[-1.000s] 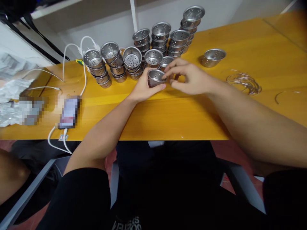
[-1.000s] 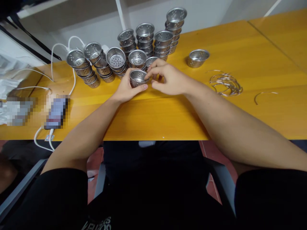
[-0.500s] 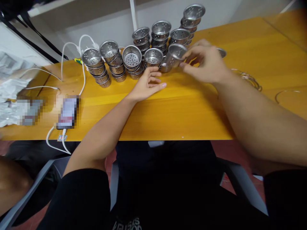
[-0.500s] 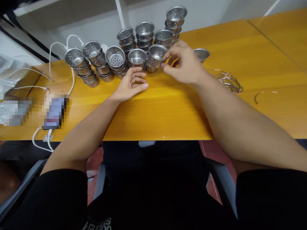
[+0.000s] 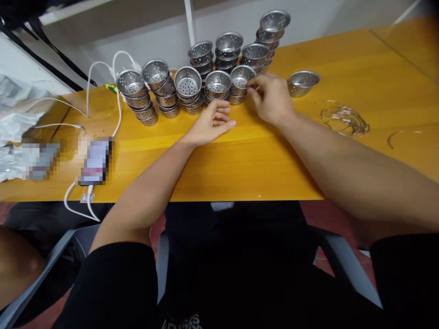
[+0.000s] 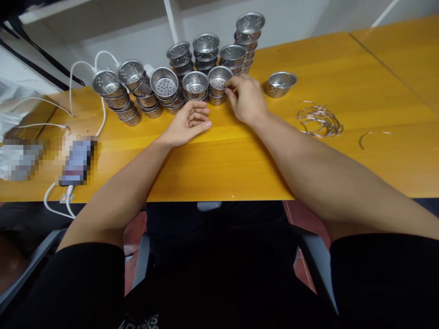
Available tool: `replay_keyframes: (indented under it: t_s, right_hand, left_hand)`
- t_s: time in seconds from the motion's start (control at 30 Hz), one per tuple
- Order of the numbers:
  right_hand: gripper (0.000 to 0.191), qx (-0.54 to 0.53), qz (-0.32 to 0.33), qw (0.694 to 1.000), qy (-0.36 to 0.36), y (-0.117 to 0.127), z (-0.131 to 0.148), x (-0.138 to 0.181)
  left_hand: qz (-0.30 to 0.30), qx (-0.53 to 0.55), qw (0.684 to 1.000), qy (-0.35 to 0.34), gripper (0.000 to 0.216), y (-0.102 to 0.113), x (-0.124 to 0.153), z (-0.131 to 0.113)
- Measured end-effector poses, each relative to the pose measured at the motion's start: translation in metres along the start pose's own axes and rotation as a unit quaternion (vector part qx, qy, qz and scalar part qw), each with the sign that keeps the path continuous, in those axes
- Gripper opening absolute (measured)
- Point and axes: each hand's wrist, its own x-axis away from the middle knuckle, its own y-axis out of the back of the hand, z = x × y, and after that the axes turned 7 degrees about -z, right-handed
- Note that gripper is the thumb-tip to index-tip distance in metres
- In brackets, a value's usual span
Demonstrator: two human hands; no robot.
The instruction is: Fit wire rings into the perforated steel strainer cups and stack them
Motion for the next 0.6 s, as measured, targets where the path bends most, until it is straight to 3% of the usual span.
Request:
replay_keyframes:
  t_s: [0.37, 0.6]
  right_hand:
    - [0.028, 0.055, 0.025, 0.998, 0.007, 0.012, 0.013, 0.003]
    - [0.036, 0.211, -0.104, 0.970, -0.068, 0.064, 0.004, -0.006]
  left_hand:
    - [0.009, -0.004, 1.000, 0.013, 0.070, 0.001, 0.001, -0.007]
    - [0.010, 0.011, 1.000, 0.008, 0.066, 0.001, 0.003, -0.007]
